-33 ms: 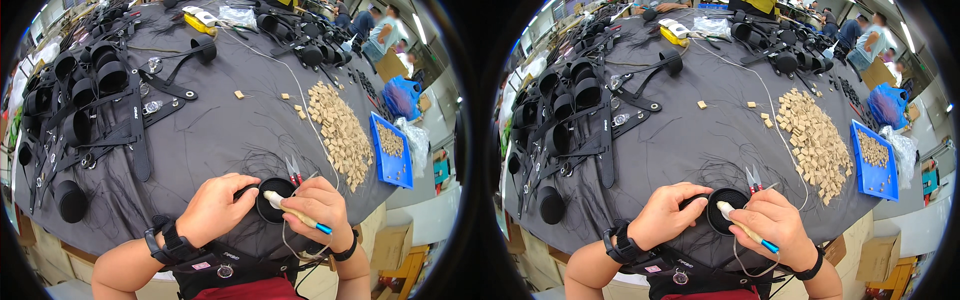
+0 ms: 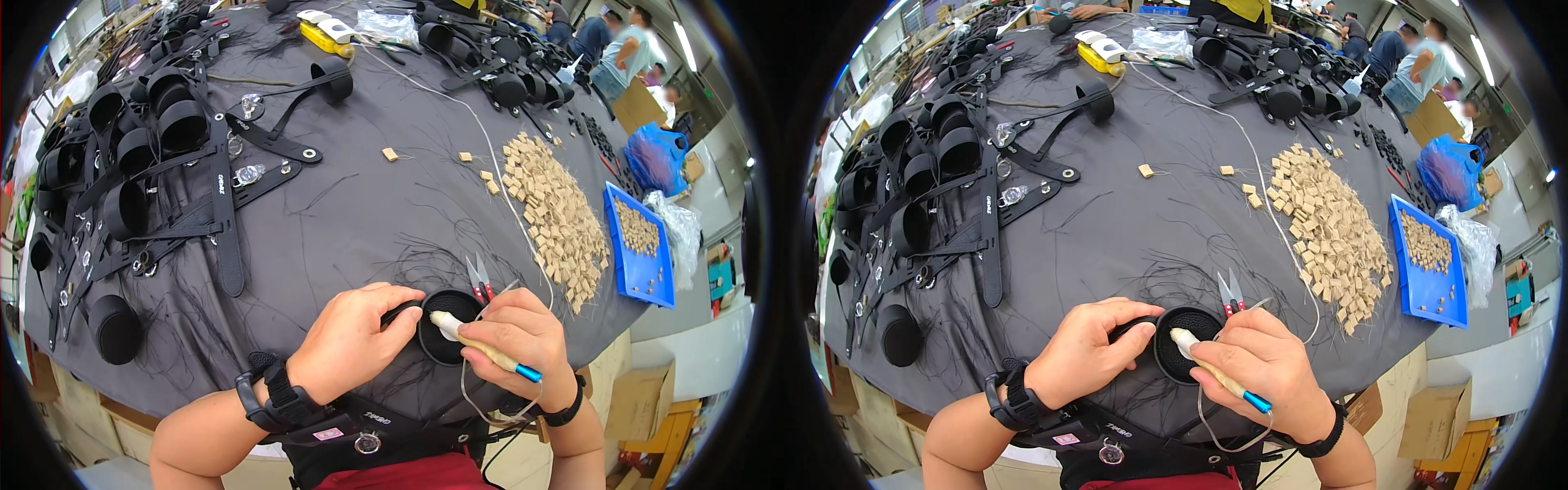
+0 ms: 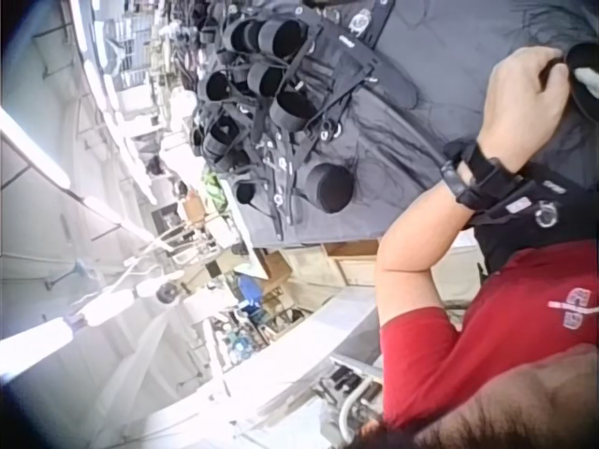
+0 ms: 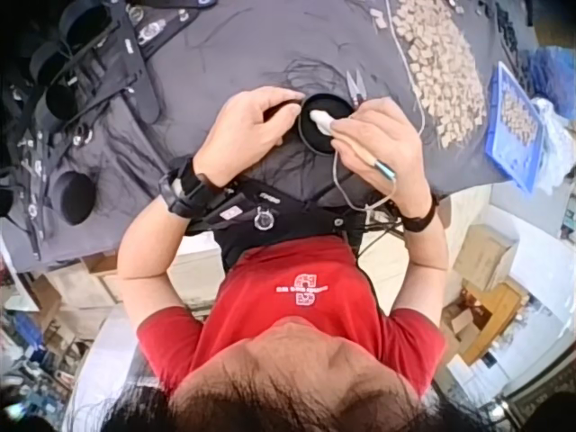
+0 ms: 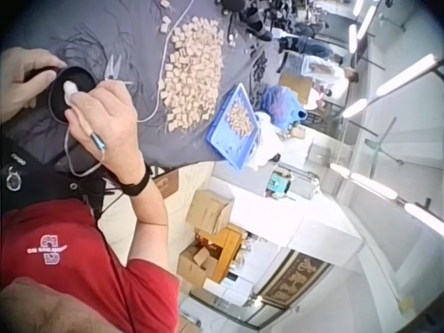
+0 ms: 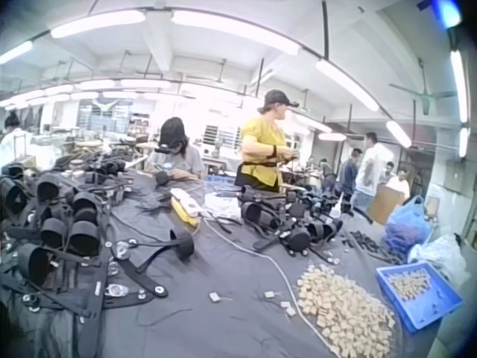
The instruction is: The person uses a red utility knife to trim excess black threads from a circular black foam pad. They then use a white glue pen to apply adhesive to the edges of the pad and attach it to a black nylon strap. The person repeats this process on multiple harness components laid out on a large table.
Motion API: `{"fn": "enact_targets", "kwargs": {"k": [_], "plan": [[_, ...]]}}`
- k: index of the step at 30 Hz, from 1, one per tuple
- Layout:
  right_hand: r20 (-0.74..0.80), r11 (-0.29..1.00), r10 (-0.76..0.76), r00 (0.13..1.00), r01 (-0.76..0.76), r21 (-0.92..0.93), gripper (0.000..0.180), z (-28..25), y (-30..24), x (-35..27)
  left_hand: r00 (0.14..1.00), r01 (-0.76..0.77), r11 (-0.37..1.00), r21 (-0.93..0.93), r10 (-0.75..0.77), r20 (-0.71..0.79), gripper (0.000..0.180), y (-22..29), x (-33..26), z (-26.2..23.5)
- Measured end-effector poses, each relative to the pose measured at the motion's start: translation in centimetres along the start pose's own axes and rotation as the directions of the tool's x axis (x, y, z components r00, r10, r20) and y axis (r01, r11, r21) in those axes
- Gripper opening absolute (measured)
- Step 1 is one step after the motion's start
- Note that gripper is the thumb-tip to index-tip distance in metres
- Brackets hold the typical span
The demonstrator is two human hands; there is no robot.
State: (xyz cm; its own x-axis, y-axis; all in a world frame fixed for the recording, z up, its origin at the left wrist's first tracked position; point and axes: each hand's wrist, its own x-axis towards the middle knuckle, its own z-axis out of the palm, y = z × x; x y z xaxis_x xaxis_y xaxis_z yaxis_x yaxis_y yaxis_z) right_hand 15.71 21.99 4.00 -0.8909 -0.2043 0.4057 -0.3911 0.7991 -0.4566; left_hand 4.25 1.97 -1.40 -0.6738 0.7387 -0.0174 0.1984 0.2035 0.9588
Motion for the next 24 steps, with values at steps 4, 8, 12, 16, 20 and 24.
{"fn": "enact_targets", "kwargs": {"k": [4,8,12,16,20,24], "plan": [[-0.03,1.0,0.007,1.0,-0.008,-0.005,0.032,0.06,0.14,-0.23,1.0,0.007,1.0,-0.012,-0.006,0.01,0.028,-0.04,0.04,0.01],[-0.035,1.0,0.007,0.999,-0.007,0.012,0.032,-0.04,0.28,-0.35,1.0,0.011,1.0,-0.004,-0.011,0.011,0.028,0.0,0.0,-0.12],[-0.024,1.0,0.003,1.0,-0.002,0.025,0.032,0.04,0.35,-0.58,1.0,0.018,1.0,-0.019,-0.018,0.02,0.028,0.06,0.08,-0.11],[-0.024,1.0,0.004,1.0,-0.003,0.021,0.031,0.09,0.33,-0.56,1.0,0.023,1.0,-0.02,-0.022,0.022,0.028,0.04,0.08,-0.12],[-0.022,1.0,0.01,1.0,-0.01,0.018,0.031,0.18,0.29,-0.51,1.0,0.018,1.0,-0.018,-0.018,0.003,0.028,0.0,0.05,-0.1],[-0.012,1.0,0.015,1.0,-0.015,0.012,0.031,0.17,0.3,-0.47,0.998,0.056,0.997,-0.048,-0.057,-0.02,0.029,0.46,0.01,0.0]]}}
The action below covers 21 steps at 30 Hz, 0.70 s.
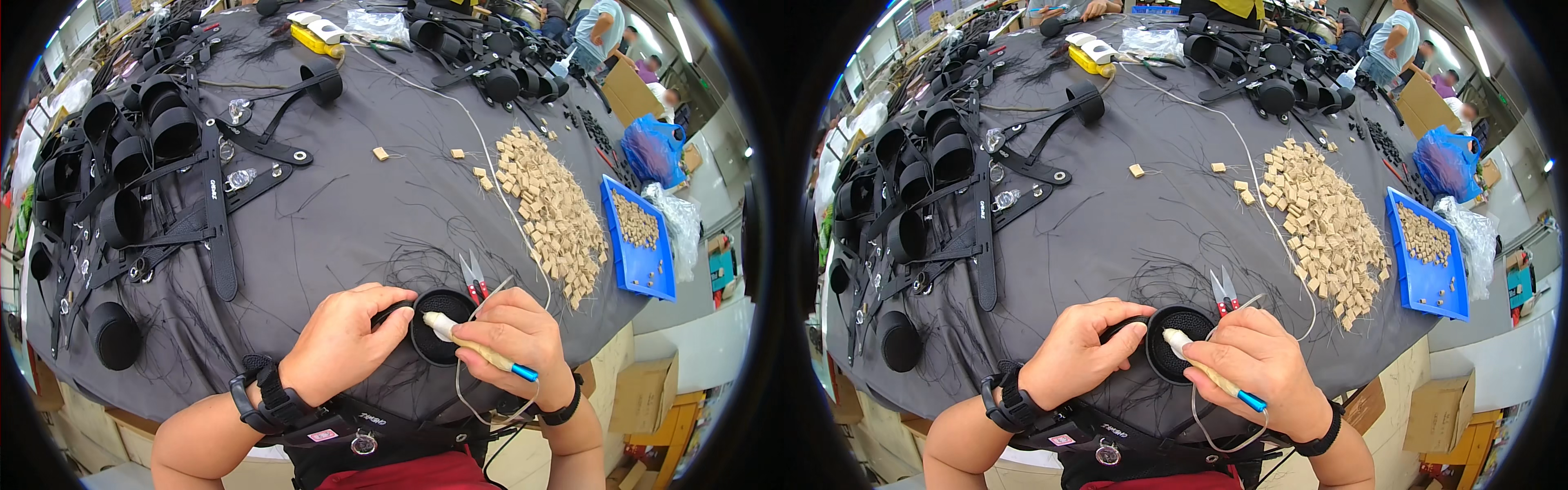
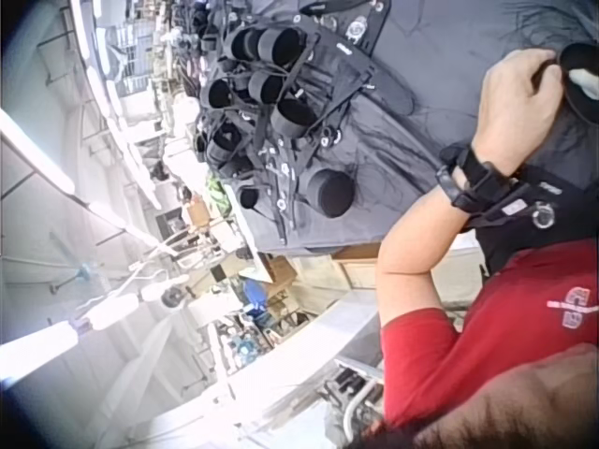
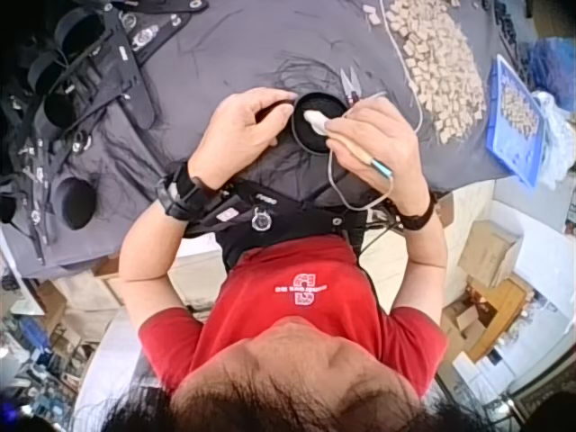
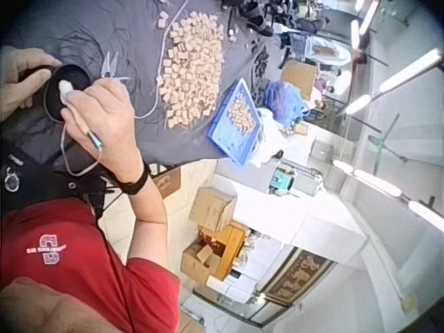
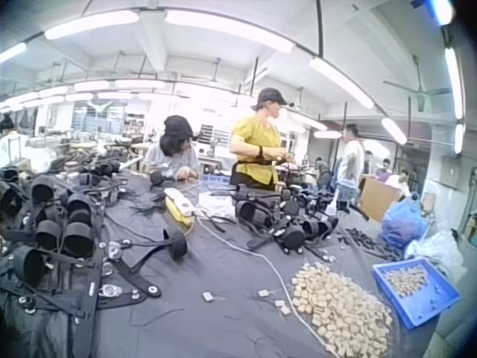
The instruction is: The person uses a red utility knife to trim excess black threads from a circular black foam pad. They then use a white glue pen to apply adhesive to the edges of the pad and attach it to a black nylon strap. The person repeats this process on multiple harness components laid out on a large table.
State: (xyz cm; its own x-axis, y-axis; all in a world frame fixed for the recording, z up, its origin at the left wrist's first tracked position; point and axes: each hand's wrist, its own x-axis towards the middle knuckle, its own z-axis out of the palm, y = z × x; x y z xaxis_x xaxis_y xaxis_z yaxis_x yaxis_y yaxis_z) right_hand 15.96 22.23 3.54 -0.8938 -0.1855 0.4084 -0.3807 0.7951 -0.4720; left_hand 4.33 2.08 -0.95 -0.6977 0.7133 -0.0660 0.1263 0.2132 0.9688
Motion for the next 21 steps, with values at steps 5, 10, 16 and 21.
{"fn": "enact_targets", "kwargs": {"k": [5,10,16,21], "plan": [[-0.004,1.0,0.007,1.0,-0.007,0.003,0.031,-0.01,-0.03,-0.06,1.0,-0.002,1.0,-0.01,0.002,-0.001,0.029,0.05,0.0,0.01],[0.0,1.0,-0.006,1.0,0.006,-0.001,0.031,-0.08,0.11,-0.01,0.999,-0.035,0.999,-0.028,0.034,-0.02,0.028,-0.49,0.06,0.23],[-0.046,0.998,0.041,0.998,-0.039,0.055,0.03,0.03,0.17,-0.34,1.0,0.009,1.0,-0.027,-0.009,0.001,0.027,-0.19,0.05,0.09],[-0.032,0.998,0.027,0.999,-0.025,0.057,0.03,-0.23,0.41,-0.41,1.0,-0.011,0.999,-0.035,0.01,-0.012,0.027,-0.5,0.07,0.16]]}}
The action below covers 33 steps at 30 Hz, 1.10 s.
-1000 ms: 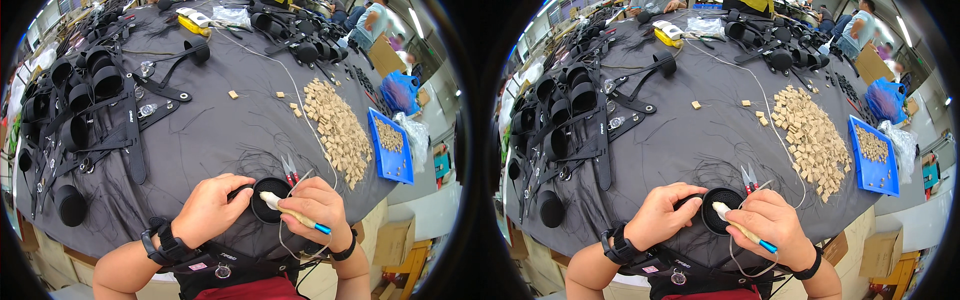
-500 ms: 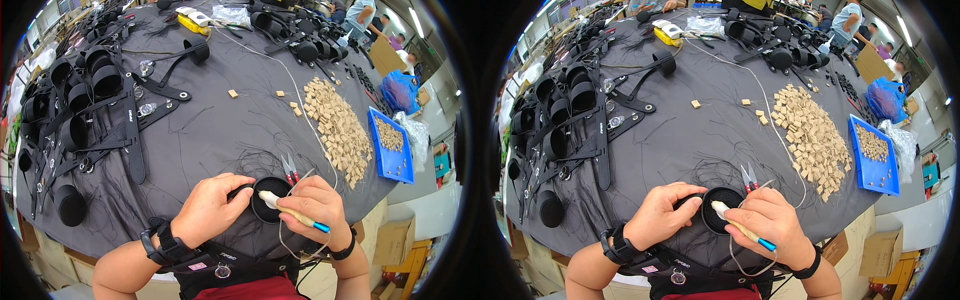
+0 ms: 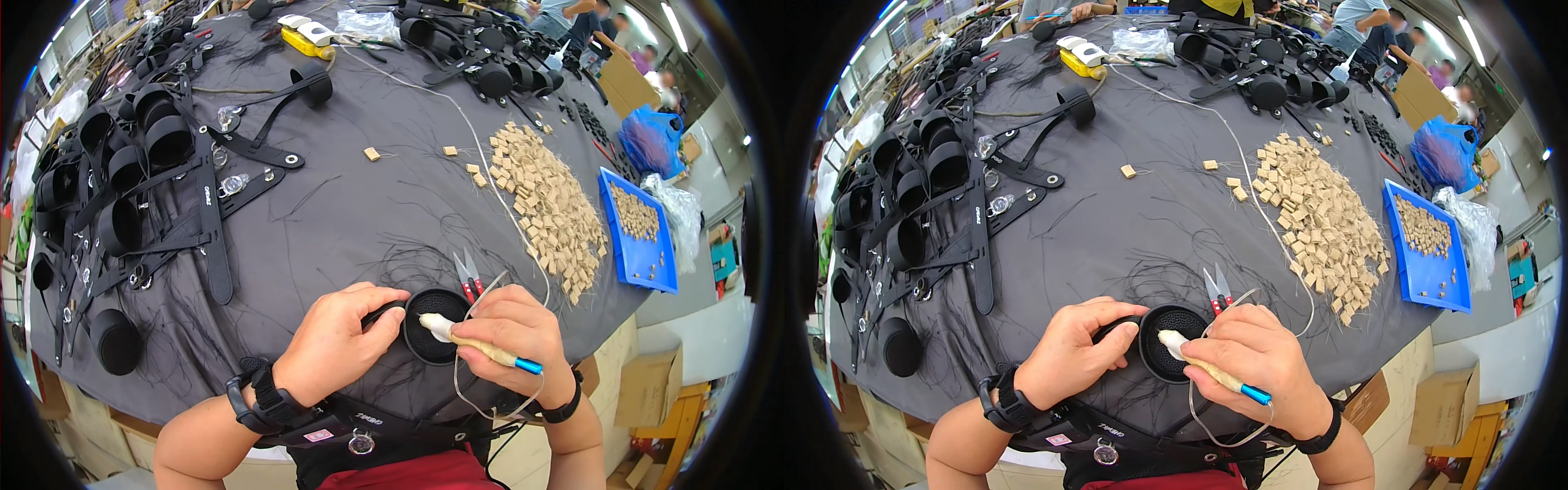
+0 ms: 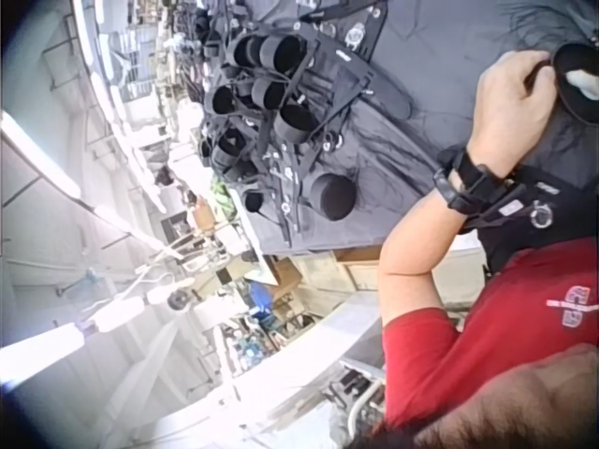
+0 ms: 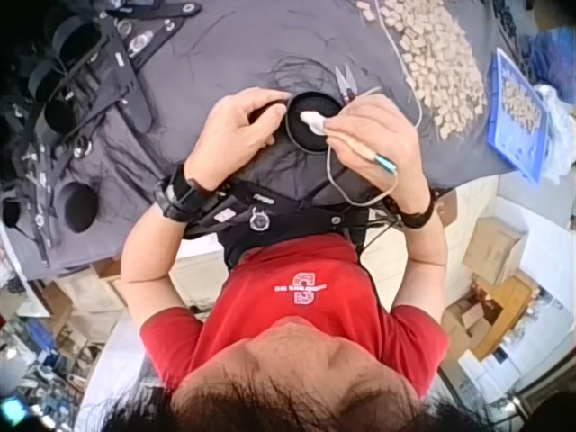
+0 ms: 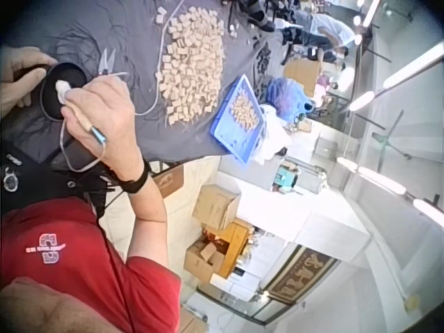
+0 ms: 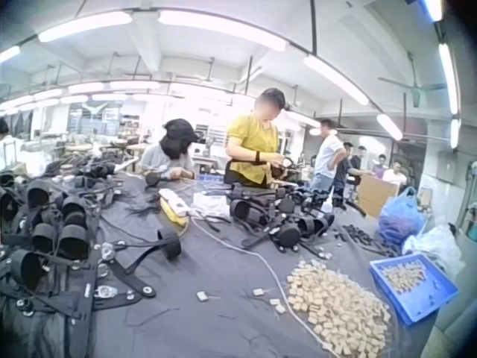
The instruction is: The person uses a red utility knife to trim excess black threads from a circular black foam pad. They then use a white glue pen to apply adhesive to the edges of the pad and attach it to a black nylon strap. The person repeats this process on multiple harness components laid out on a large table.
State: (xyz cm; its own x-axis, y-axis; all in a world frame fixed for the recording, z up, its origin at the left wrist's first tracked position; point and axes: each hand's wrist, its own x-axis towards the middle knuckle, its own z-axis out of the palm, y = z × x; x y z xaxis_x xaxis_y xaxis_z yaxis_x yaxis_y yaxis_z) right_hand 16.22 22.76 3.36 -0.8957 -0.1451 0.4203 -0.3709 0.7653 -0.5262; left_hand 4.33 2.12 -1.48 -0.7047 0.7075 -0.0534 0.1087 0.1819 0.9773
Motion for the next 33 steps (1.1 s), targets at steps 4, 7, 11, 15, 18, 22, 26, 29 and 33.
{"fn": "enact_targets", "kwargs": {"k": [4,7,11,15,18,22,26,29,33], "plan": [[0.003,1.0,0.0,1.0,0.0,0.004,0.031,0.1,0.2,-0.2,1.0,0.004,1.0,0.024,-0.004,0.007,0.027,0.0,0.1,0.0],[0.013,1.0,0.003,1.0,-0.003,-0.008,0.031,0.1,0.2,-0.2,1.0,-0.014,0.999,0.035,0.014,0.002,0.027,0.0,0.1,0.0],[0.017,1.0,-0.006,1.0,0.006,-0.007,0.031,0.2,0.3,-0.1,1.0,-0.01,1.0,0.027,0.01,0.001,0.027,0.0,0.1,0.0],[0.017,1.0,0.002,1.0,-0.002,0.0,0.031,0.3,0.3,0.0,1.0,-0.016,0.999,0.029,0.016,0.001,0.027,-0.1,0.1,0.0],[0.018,1.0,0.009,1.0,-0.01,0.004,0.03,0.4,0.3,0.0,1.0,-0.006,1.0,0.023,0.005,0.003,0.027,0.0,0.1,0.0],[0.016,1.0,0.002,1.0,-0.002,0.009,0.03,0.4,0.3,0.1,1.0,0.01,0.999,0.037,-0.01,0.01,0.027,0.2,0.1,-0.1],[0.025,1.0,-0.008,1.0,0.008,0.003,0.029,0.1,0.2,0.1,1.0,-0.003,1.0,0.025,0.002,0.005,0.027,0.0,0.0,-0.1],[-0.043,1.0,0.006,0.999,-0.006,-0.012,0.029,-0.1,0.1,-0.1,1.0,0.008,1.0,0.015,-0.008,0.007,0.027,0.2,0.1,-0.1],[-0.154,1.0,-0.027,0.988,0.025,-0.016,0.032,-1.1,0.1,-1.0,0.999,0.029,0.999,0.012,-0.03,0.016,0.028,0.2,0.0,-0.2]]}}
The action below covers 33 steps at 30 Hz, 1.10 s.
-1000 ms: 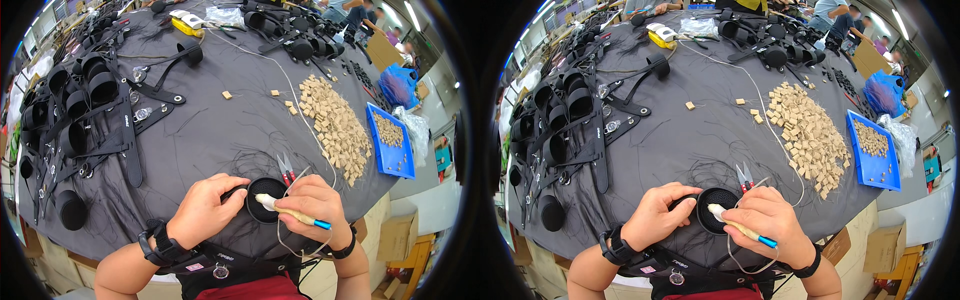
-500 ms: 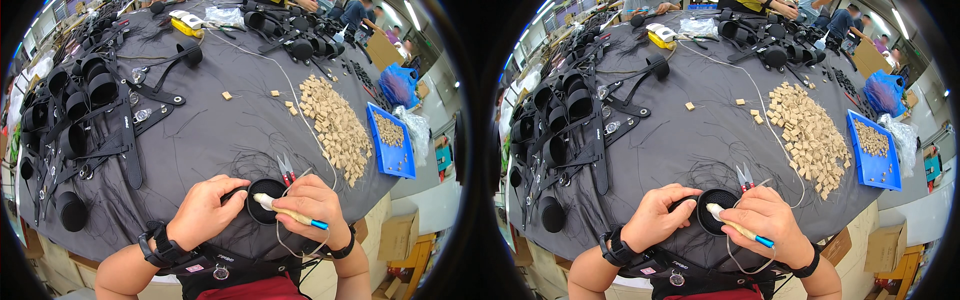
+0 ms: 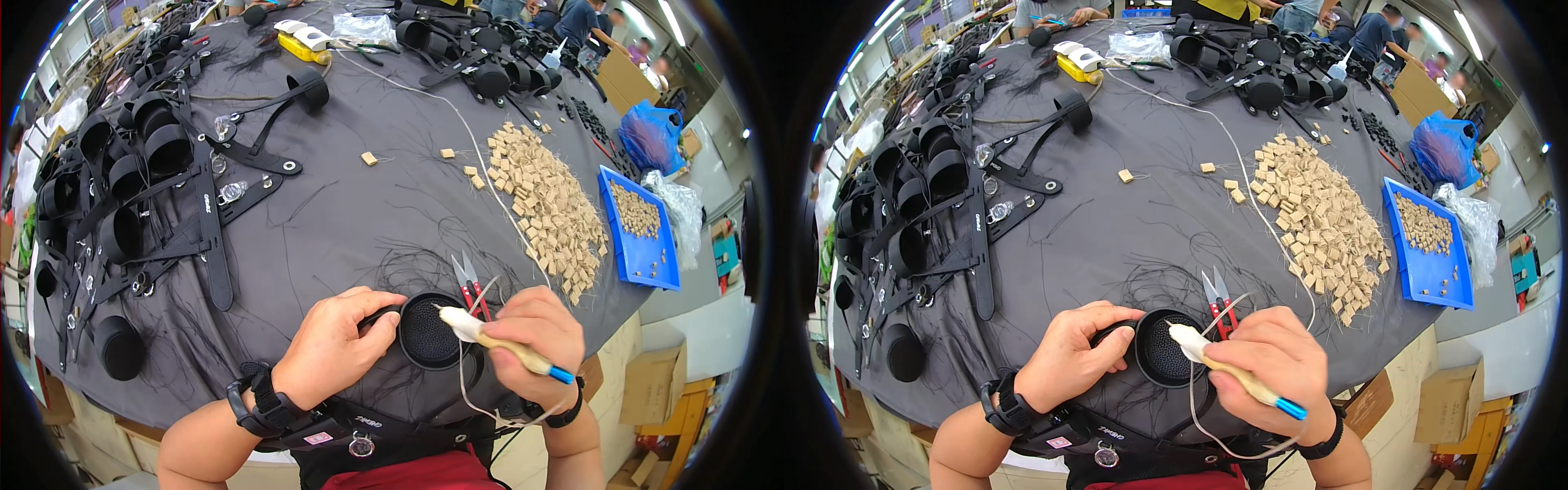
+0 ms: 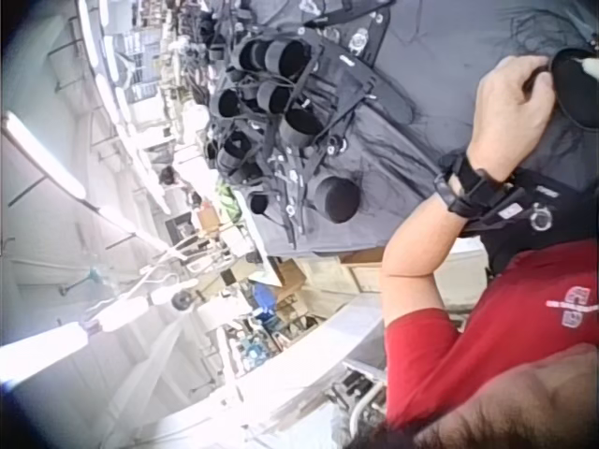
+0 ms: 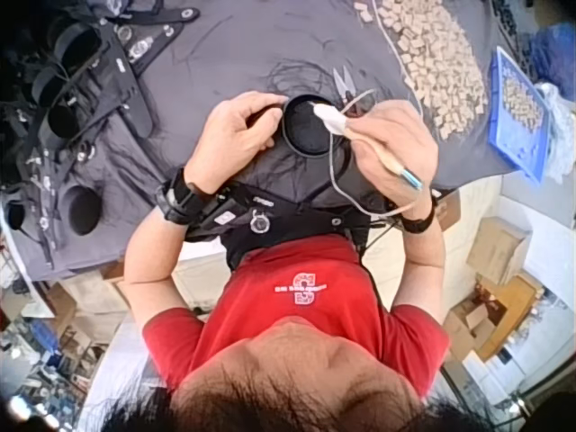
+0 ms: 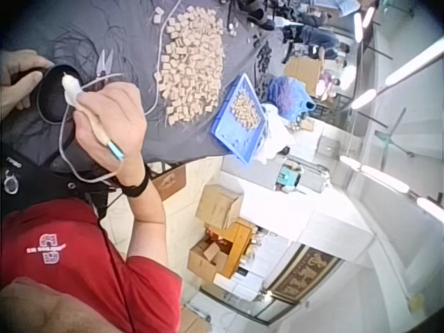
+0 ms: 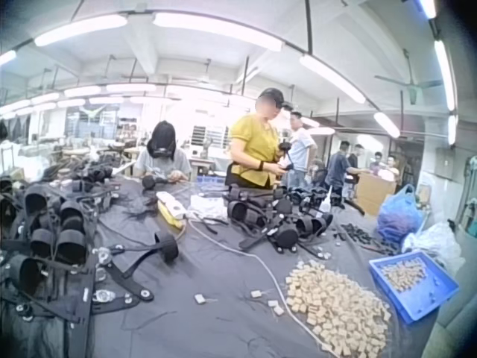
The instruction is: The person uses a red utility knife to trim excess black threads from a circular black foam pad. They then use a white glue pen to apply adhesive to the edges of the pad and attach it to a black nylon strap. The person repeats this process on multiple harness components laid out on a large table.
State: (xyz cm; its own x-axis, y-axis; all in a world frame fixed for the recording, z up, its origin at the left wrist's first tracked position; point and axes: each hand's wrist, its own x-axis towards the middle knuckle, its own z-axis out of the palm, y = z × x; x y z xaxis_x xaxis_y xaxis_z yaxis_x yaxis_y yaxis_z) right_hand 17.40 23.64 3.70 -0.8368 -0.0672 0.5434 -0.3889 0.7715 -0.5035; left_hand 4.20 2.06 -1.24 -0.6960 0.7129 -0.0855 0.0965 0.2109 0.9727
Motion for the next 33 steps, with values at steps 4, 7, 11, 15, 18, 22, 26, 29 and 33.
{"fn": "enact_targets", "kwargs": {"k": [4,7,11,15,18,22,26,29,33], "plan": [[-0.301,0.989,0.071,0.951,-0.027,0.149,0.035,0.2,-0.1,-1.1,0.997,0.047,0.999,-0.003,-0.047,0.056,0.025,0.4,-0.2,-0.3],[-0.231,0.931,0.281,0.932,-0.206,0.3,0.035,1.4,-0.7,-1.5,0.996,0.067,0.998,-0.007,-0.066,0.062,0.026,0.7,-0.1,-0.2],[-0.083,0.995,0.087,0.993,-0.083,0.05,0.037,2.5,-0.3,-0.8,0.997,0.075,0.997,0.015,-0.075,-0.024,0.025,0.4,-0.2,0.2],[-0.199,0.965,0.213,0.957,-0.173,0.199,0.036,2.9,-0.2,-1.6,0.988,-0.127,0.959,0.253,0.144,-0.05,0.022,1.2,-0.4,0.5],[-0.346,0.863,0.393,0.852,-0.212,0.458,0.027,1.7,0.0,-2.2,0.954,-0.252,0.786,0.565,0.299,0.01,0.018,3.3,-0.8,1.0],[-0.535,0.865,0.465,0.705,-0.232,0.445,0.034,-0.9,0.7,-3.0,0.94,-0.302,0.519,0.8,0.302,0.159,0.033,5.2,-1.0,1.8],[-0.58,0.784,0.579,0.573,-0.197,0.589,0.042,-3.2,0.7,-4.3,0.953,-0.291,0.425,0.857,0.205,0.222,0.057,5.6,-0.7,1.9],[-0.497,0.639,0.685,0.532,-0.112,0.761,0.05,-4.9,1.7,-6.9,0.944,-0.309,0.431,0.848,0.249,0.217,0.06,5.0,-0.3,2.2],[-0.256,0.328,0.763,0.594,-0.015,0.945,0.053,-5.9,1.8,-7.9,0.957,-0.28,0.508,0.814,0.211,0.198,0.058,4.7,-0.4,2.4]]}}
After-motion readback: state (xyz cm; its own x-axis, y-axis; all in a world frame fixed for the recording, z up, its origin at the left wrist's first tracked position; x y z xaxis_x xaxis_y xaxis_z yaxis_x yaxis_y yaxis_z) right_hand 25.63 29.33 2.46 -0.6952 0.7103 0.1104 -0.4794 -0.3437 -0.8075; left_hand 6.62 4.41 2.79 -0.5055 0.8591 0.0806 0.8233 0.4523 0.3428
